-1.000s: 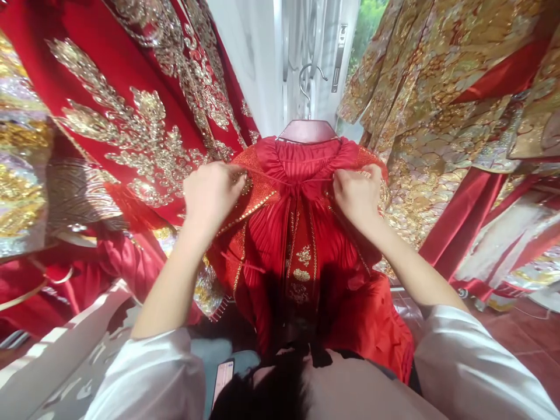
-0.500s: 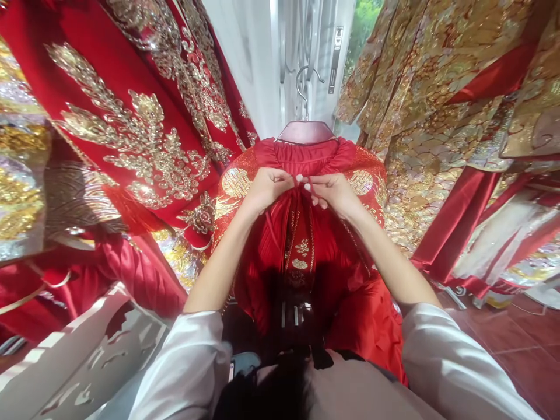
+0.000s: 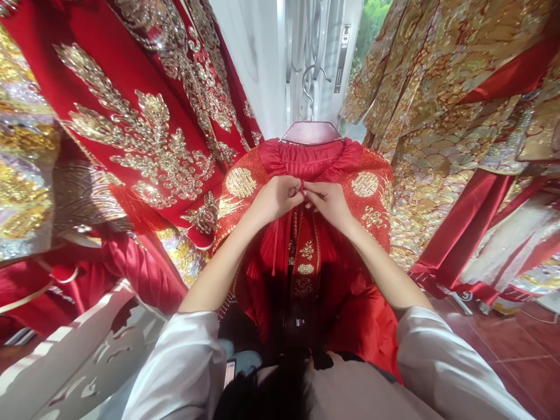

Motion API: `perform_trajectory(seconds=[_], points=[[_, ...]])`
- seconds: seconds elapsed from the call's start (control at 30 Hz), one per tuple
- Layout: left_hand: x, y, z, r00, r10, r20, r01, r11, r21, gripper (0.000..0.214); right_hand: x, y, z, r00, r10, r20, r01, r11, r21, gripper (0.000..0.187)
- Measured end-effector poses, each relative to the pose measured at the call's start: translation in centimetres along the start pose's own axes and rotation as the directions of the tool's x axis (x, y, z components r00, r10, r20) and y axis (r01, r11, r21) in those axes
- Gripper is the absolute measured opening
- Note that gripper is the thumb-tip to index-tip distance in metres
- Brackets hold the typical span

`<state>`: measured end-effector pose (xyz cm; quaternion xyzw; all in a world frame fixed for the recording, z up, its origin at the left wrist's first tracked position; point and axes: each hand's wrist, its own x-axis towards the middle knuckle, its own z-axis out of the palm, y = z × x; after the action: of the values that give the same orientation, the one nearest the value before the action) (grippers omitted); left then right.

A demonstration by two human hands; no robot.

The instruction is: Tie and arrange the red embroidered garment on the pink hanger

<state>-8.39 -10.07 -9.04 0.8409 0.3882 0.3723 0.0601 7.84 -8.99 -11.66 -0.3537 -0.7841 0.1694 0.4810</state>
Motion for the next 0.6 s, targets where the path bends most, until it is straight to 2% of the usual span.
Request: perform_trajectory(seconds=[0.1, 0.17, 0.27, 0.37, 0.47, 0.53, 0.6], points=[[0.1, 0.3, 0.0, 0.993, 0.109, -0.045, -0.101, 0.984, 0.15, 0.014, 0.4, -0.5, -0.2, 0.991, -0.062, -0.121, 0.05, 0.994, -0.098, 0.012], [0.2, 0.3, -0.2, 0.983, 0.146, -0.114, -0.112, 0.958, 0.266, 0.012, 0.6, -0.3, -0.7, 0.975, -0.077, -0.21, 0.056, 0.993, -0.104, 0.009], [-0.1, -0.4, -1.0, 0.977, 0.119, -0.178, -0.028, 0.896, 0.443, 0.014, 0.6, 0.8, -1.9, 0.952, -0.003, -0.306, -0.002, 1.0, -0.017, 0.009], [-0.8, -1.3, -1.4, 0.973, 0.077, -0.216, 0.048, 0.853, 0.52, 0.013, 0.3, 1.9, -2.9, 0.938, 0.134, -0.32, -0.105, 0.989, 0.106, 0.01], [-0.8, -1.7, -1.0, 0.958, 0.054, -0.281, 0.06, 0.923, 0.38, 0.011, 0.2, 1.8, -3.1, 0.905, 0.334, -0.263, -0.237, 0.911, 0.338, 0.009], [-0.5, -1.7, -0.5, 0.945, 0.014, -0.328, 0.04, 0.987, 0.156, 0.007, 0.5, 1.3, -3.0, 0.88, 0.451, -0.147, -0.305, 0.776, 0.553, 0.008], [0.0, -1.9, -0.3, 0.948, -0.026, -0.317, 0.007, 0.998, -0.061, 0.01, 1.0, 0.7, -3.1, 0.868, 0.495, -0.033, -0.342, 0.647, 0.682, 0.009]])
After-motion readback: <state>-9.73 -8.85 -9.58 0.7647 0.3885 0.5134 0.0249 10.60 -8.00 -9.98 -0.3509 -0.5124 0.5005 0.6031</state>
